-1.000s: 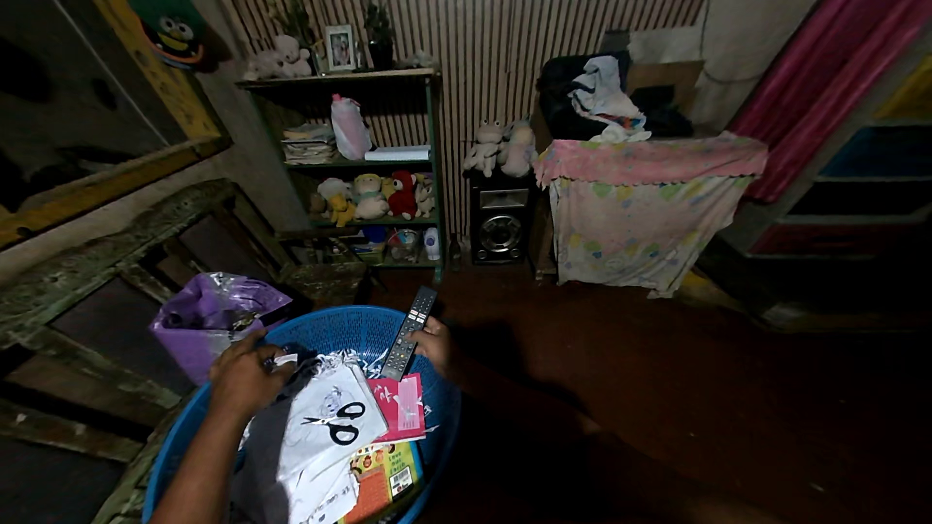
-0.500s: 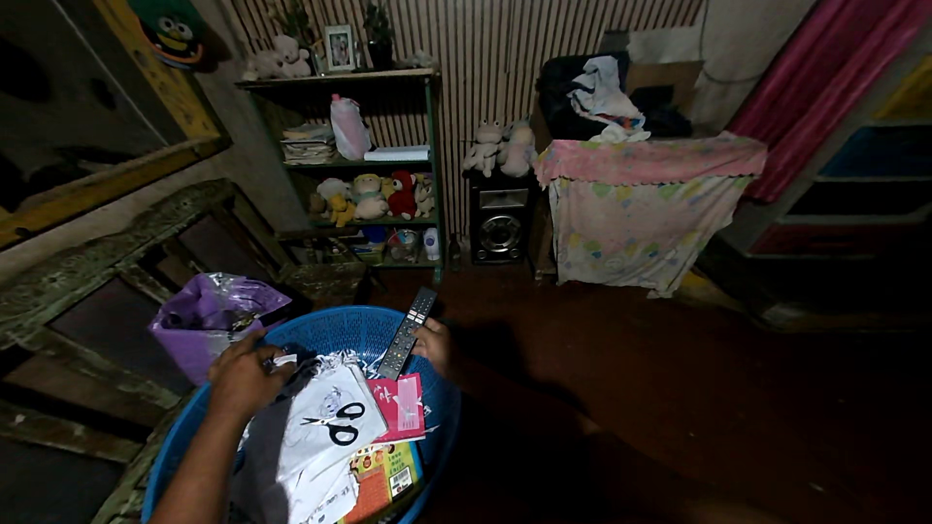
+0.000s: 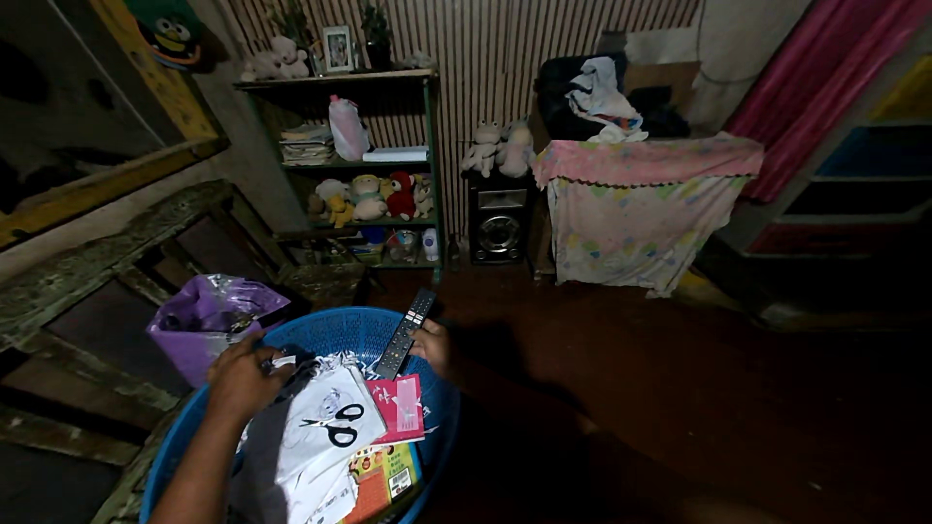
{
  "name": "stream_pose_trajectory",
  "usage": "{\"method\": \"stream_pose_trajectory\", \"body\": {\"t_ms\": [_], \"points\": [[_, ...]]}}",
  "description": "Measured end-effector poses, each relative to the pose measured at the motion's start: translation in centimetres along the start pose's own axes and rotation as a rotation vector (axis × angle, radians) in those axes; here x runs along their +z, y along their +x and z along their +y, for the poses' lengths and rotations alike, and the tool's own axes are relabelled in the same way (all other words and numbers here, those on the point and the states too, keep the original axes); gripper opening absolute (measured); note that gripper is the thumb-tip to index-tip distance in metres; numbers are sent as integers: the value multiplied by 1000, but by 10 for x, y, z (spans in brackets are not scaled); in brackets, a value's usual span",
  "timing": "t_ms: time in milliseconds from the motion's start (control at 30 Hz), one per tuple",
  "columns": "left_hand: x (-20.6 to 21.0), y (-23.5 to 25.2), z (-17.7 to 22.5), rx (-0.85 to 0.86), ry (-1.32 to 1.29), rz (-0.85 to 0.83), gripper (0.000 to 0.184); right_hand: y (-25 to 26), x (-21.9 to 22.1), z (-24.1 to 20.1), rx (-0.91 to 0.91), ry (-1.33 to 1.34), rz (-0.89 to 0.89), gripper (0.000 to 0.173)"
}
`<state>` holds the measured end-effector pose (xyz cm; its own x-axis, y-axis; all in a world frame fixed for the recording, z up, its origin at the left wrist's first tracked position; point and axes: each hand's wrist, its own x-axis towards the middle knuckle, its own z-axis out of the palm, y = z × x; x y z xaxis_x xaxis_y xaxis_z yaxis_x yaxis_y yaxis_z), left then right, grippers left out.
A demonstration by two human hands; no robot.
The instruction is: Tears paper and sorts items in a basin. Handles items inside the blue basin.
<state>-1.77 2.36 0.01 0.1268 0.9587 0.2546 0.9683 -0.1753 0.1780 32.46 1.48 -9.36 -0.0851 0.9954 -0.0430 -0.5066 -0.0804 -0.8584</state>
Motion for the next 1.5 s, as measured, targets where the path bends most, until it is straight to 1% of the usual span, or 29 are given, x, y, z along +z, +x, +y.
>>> {"method": "stream_pose_trajectory", "body": {"t_ms": [267, 833, 1200, 1367, 1500], "points": [[1, 0, -1, 9, -3, 22, 25, 3, -2, 3, -1, -2, -5, 36], [-1, -1, 1, 3, -10, 3, 24, 0, 0, -1, 3, -24, 1, 35], [1, -1, -1, 0, -3, -1, 26, 4, -3, 4, -34, -36, -1, 40], [0, -1, 0, -8, -3, -1, 25, 2, 0, 0, -9, -13, 25, 37], [0, -1, 1, -2, 0, 5, 26, 1, -1, 1, -26, -15, 12, 35]]}}
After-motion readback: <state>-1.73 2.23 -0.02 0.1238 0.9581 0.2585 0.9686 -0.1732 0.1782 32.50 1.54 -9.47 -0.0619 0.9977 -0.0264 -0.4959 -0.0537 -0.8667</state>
